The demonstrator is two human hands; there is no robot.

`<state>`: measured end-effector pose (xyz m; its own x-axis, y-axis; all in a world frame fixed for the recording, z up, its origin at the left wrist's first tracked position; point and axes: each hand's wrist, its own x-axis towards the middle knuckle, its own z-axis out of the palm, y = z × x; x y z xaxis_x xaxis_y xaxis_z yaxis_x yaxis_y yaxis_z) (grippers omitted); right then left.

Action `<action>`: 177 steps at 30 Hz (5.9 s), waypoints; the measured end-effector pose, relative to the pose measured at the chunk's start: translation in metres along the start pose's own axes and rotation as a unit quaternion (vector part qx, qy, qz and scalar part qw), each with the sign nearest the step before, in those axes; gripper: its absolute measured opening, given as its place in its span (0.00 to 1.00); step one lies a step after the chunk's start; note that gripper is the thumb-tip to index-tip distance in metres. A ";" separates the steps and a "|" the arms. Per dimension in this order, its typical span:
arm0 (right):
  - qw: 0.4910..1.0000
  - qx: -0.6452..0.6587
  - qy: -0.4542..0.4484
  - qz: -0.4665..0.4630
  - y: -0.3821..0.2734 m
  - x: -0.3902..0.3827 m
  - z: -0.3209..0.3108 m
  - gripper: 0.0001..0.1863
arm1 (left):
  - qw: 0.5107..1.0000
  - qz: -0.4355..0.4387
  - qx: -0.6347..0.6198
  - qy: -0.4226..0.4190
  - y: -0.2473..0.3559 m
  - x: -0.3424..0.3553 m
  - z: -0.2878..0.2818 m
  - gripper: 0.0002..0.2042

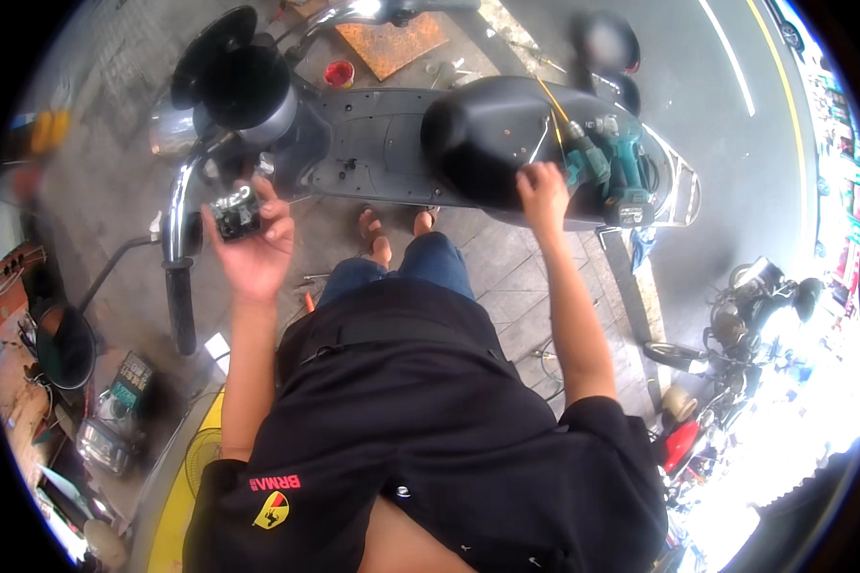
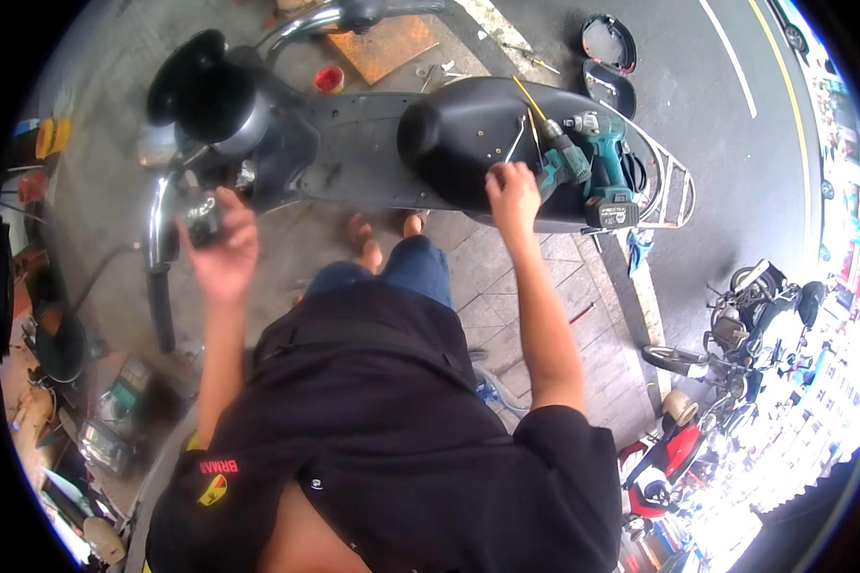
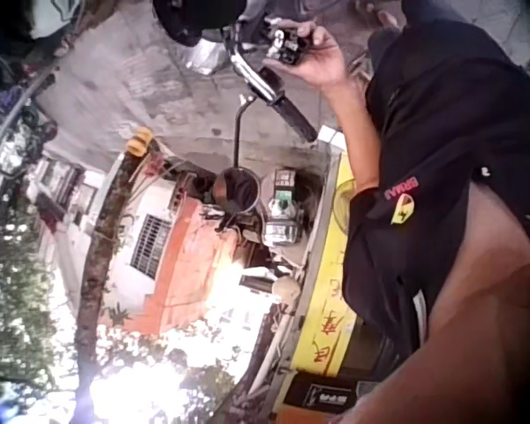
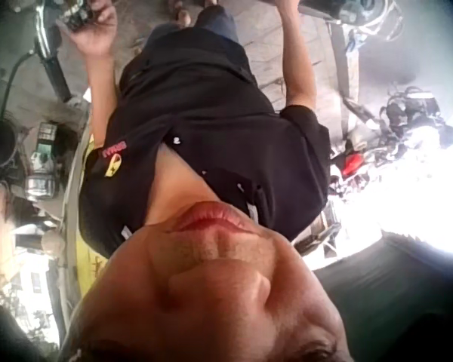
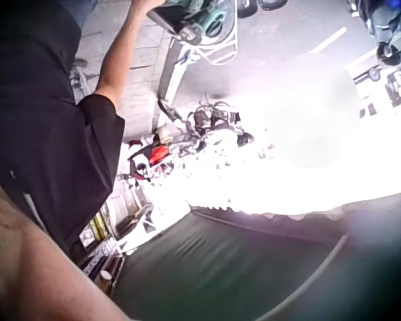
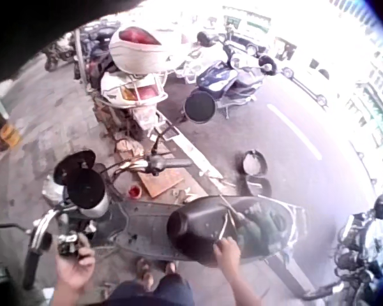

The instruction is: The person disassembles a small electronic component from a motorcycle, removes a screw using a tool, and then works with small parts by hand before beginning reassembly.

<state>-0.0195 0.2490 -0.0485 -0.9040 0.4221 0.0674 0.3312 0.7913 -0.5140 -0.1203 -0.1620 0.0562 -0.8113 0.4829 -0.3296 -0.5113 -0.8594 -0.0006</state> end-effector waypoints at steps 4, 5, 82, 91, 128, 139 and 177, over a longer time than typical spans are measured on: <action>0.993 -0.073 -0.034 -0.082 0.034 0.029 0.006 0.07 | 1.000 0.020 -0.009 0.003 -0.008 0.007 0.007 0.24; 0.991 -0.086 -0.044 -0.097 0.040 0.033 0.010 0.06 | 1.000 0.028 -0.004 0.011 -0.012 0.009 0.010 0.25; 0.896 0.148 -0.168 -0.383 -0.338 0.000 0.003 0.08 | 0.994 0.072 -0.058 -0.063 -0.025 0.029 -0.036 0.24; 0.980 0.149 -0.111 -0.078 -0.184 -0.007 -0.010 0.07 | 0.989 -0.047 -0.108 -0.090 -0.018 0.027 -0.021 0.25; 0.958 -0.287 -0.010 0.021 0.154 0.044 -0.099 0.15 | 0.992 0.122 -0.014 0.018 -0.030 0.034 -0.001 0.20; 0.859 0.451 -0.236 0.063 -0.063 0.037 -0.160 0.29 | 0.988 0.129 -0.001 0.083 -0.033 0.037 0.003 0.19; 0.904 0.327 -0.141 -0.236 -0.318 -0.023 0.018 0.08 | 0.994 0.053 0.089 0.039 -0.010 0.017 -0.012 0.22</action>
<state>-0.1086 -0.0206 0.0985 -0.9665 -0.0973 0.2374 -0.2565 0.3844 -0.8868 -0.1257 -0.1473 0.0392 -0.8421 0.3715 -0.3909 -0.4725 -0.8577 0.2028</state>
